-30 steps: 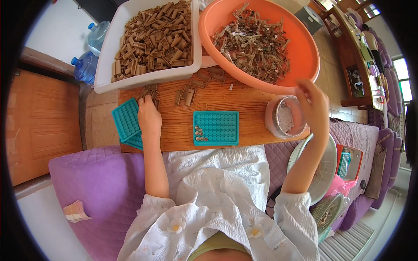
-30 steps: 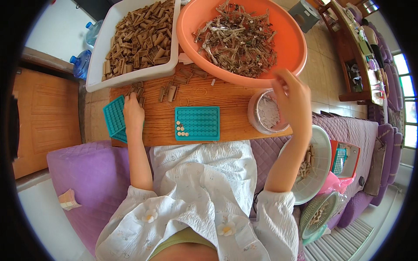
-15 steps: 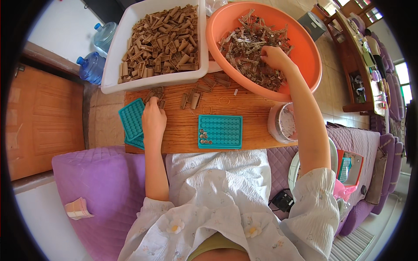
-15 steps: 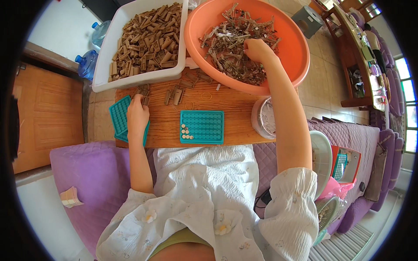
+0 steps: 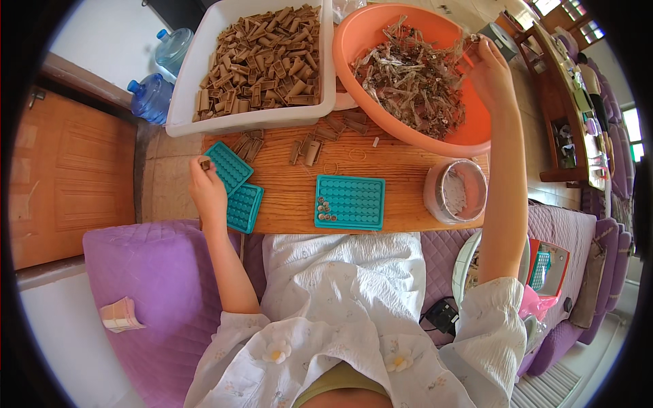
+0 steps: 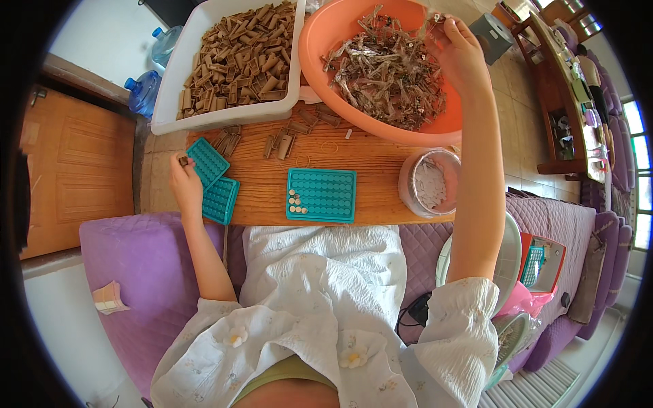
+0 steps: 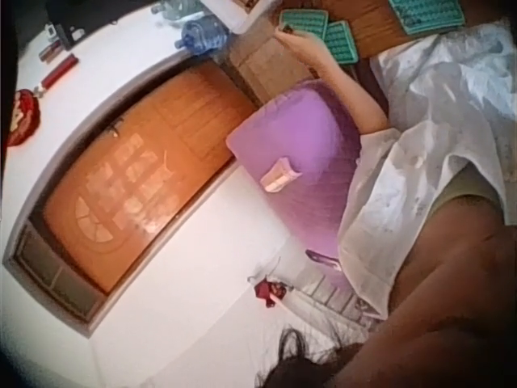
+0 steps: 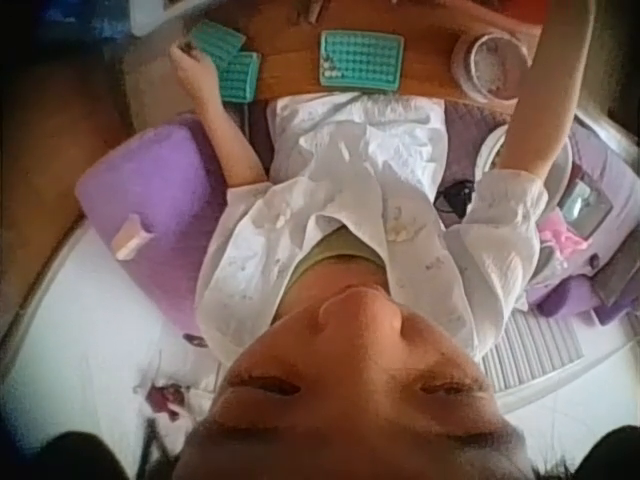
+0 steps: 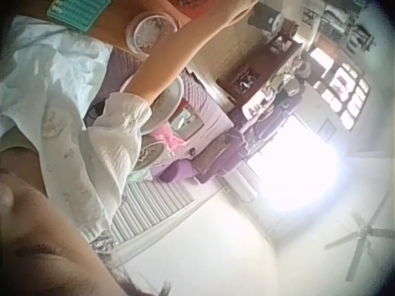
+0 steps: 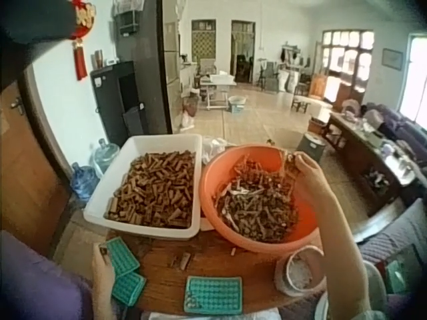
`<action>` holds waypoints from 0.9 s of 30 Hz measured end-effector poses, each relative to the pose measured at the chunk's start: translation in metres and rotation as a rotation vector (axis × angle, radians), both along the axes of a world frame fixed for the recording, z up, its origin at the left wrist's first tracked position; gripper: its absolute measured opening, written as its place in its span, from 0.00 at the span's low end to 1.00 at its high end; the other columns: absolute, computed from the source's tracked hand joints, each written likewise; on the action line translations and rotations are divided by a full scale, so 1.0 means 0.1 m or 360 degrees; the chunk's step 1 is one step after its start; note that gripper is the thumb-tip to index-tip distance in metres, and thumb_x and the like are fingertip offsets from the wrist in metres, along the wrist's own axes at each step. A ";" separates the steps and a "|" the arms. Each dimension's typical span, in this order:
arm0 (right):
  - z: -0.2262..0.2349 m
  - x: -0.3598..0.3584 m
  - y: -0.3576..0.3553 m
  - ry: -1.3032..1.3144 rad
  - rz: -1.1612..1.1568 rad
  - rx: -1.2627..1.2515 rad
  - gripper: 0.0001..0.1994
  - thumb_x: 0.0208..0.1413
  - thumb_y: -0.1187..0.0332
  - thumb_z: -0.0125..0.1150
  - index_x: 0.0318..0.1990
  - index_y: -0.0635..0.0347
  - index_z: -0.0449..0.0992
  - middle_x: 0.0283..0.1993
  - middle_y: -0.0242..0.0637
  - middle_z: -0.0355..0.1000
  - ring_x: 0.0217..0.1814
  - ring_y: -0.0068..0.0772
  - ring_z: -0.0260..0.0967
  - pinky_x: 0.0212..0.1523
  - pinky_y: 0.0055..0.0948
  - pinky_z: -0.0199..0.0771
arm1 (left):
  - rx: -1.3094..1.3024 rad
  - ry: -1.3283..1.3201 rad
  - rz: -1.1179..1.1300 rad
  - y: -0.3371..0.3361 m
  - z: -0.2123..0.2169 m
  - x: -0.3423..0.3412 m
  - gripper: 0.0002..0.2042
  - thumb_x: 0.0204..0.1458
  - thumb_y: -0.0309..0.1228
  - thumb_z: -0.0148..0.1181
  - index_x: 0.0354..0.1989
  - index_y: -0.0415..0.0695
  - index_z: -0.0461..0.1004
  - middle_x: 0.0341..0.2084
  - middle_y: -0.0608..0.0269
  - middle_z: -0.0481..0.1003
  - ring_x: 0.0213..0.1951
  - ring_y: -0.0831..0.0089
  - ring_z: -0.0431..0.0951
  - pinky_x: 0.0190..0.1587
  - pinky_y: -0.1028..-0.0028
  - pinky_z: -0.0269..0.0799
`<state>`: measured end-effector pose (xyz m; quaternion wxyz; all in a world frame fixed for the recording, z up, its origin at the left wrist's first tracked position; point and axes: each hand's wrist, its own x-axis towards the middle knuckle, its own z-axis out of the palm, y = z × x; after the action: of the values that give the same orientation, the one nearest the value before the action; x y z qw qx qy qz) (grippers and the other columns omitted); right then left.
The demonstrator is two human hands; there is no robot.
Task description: The person assembles small components by placing small white parts into a blue assembly jig and combining them with wooden or plastic casings by hand.
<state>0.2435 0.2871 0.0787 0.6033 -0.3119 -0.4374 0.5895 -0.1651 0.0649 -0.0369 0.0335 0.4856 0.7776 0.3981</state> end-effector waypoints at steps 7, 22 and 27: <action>-0.01 0.26 -0.09 -0.0893 0.0027 -0.0182 0.10 0.54 0.66 0.46 0.37 0.61 0.69 0.38 0.30 0.69 0.40 0.23 0.65 0.42 0.20 0.60 | 0.0113 -0.0041 0.0060 -0.07 0.11 -0.06 0.13 0.46 0.22 0.43 0.42 0.40 0.59 0.33 0.49 0.67 0.36 0.58 0.69 0.38 0.65 0.63; -0.22 0.24 -0.46 0.0349 0.0592 -0.0197 0.09 0.57 0.66 0.39 0.41 0.58 0.64 0.36 0.35 0.66 0.42 0.31 0.67 0.42 0.29 0.70 | -0.0748 0.0052 0.0395 -0.17 -0.02 -0.50 0.24 0.40 0.44 0.56 0.42 0.40 0.67 0.37 0.50 0.71 0.39 0.56 0.71 0.42 0.65 0.64; -0.15 0.03 -0.67 0.0364 0.0600 -0.0193 0.09 0.57 0.68 0.40 0.42 0.59 0.63 0.32 0.31 0.63 0.32 0.21 0.64 0.37 0.25 0.70 | -0.0543 -0.0092 0.0315 -0.24 -0.44 -0.75 0.20 0.39 0.36 0.58 0.41 0.40 0.67 0.32 0.52 0.72 0.34 0.60 0.73 0.36 0.69 0.67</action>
<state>0.2462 0.2204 0.0640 0.5084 -0.1912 -0.3804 0.7485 -0.2405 0.0404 -0.0812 0.0984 0.3824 0.8764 0.2755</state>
